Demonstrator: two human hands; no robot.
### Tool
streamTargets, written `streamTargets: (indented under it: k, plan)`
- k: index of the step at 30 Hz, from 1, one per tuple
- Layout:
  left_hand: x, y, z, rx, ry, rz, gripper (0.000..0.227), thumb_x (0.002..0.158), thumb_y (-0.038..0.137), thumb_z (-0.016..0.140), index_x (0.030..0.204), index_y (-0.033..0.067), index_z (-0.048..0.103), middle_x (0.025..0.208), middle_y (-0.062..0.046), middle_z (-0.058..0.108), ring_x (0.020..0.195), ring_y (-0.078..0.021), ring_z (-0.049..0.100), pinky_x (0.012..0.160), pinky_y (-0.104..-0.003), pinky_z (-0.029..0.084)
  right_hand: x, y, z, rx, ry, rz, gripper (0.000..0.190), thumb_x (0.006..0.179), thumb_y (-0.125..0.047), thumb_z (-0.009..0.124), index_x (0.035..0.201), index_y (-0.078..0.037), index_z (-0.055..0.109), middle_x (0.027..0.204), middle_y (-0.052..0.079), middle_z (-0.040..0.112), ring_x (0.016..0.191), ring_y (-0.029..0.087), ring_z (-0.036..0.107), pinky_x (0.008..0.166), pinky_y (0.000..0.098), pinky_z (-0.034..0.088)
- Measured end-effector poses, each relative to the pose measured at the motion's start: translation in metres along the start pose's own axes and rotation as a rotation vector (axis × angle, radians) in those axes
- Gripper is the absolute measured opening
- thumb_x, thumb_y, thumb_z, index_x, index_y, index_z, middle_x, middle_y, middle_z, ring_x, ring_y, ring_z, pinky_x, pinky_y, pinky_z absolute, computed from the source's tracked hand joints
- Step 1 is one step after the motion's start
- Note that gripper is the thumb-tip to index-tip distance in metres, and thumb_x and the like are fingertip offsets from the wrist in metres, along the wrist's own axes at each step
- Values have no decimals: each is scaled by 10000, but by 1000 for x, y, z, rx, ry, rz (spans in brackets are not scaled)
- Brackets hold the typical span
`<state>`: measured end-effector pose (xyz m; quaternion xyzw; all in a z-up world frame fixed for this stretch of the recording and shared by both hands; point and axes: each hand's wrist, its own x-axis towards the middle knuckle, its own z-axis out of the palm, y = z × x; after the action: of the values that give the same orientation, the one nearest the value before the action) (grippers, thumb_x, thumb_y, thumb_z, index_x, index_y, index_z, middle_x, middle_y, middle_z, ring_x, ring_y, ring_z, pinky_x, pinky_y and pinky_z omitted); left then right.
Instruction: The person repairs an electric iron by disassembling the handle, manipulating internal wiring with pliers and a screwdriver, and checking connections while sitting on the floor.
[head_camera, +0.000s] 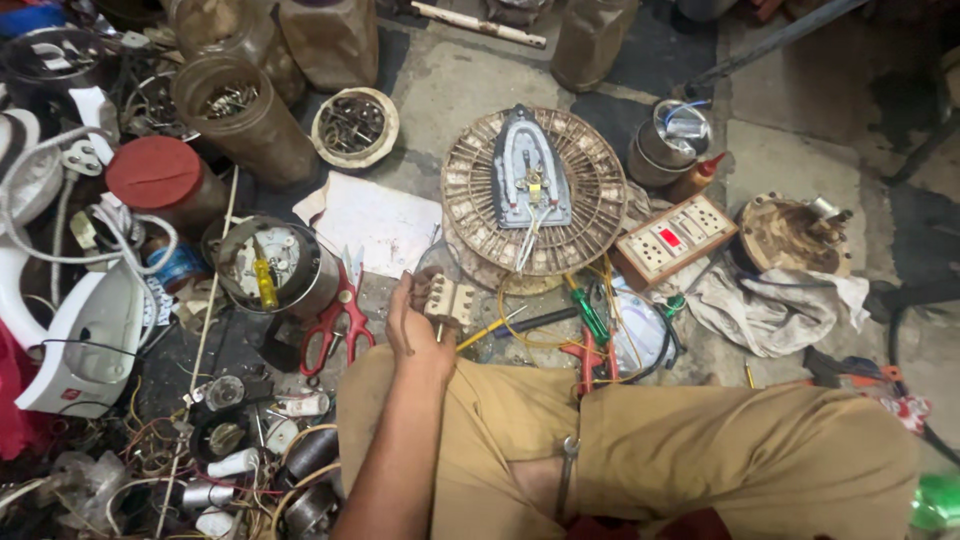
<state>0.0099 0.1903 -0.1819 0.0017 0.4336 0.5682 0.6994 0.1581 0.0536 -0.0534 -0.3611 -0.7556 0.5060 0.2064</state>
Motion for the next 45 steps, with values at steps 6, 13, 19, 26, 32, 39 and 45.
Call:
streamTargets:
  k: [6,13,19,26,32,39,45]
  plan:
    - [2,-4,7,13,22,-41,361,980,431,543,1025,115,713,907,5,709,830,-153,640,706,-335,490,12,0,14,-21,-49,-11,295,970,-254,700,1087,17,701,1046,131,732,1004,243,691,899,376,530]
    - [1,-5,6,37,-32,-31,364,982,419,536,1021,100,706,913,-15,714,831,-173,653,725,-344,517,-5,-10,2,74,-60,-30,328,976,-274,696,1094,31,693,1064,147,723,1030,257,679,920,388,518]
    - [5,-8,0,52,-89,-7,381,993,419,535,1023,82,709,901,-35,701,829,-199,652,751,-369,526,-40,-34,-20,295,-59,-25,356,981,-292,692,1100,43,685,1080,161,715,1052,269,669,938,399,509]
    - [-2,-3,7,128,16,-48,368,992,429,510,1026,126,715,904,2,704,836,-164,639,735,-341,489,-129,-2,-57,863,262,91,389,987,-313,688,1108,57,677,1098,178,706,1078,283,656,960,411,497]
    - [0,-7,6,138,-57,-10,378,1020,427,498,1018,116,712,868,1,687,794,-164,622,682,-331,466,-120,91,-45,538,571,332,304,955,-181,658,1190,6,708,1086,121,766,1026,201,709,914,364,569]
    - [8,-10,-2,98,-99,17,396,1000,416,510,1038,78,712,873,-25,695,794,-187,647,692,-345,522,-63,99,-6,279,337,315,305,965,-134,616,1251,-64,697,1130,41,774,1032,176,713,902,339,575]
    - [3,-11,5,147,-72,0,405,976,421,522,1073,71,702,936,-55,719,835,-222,671,711,-381,533,-66,88,14,-154,122,95,300,851,-88,719,1150,-65,712,1097,122,710,1056,313,687,907,399,549]
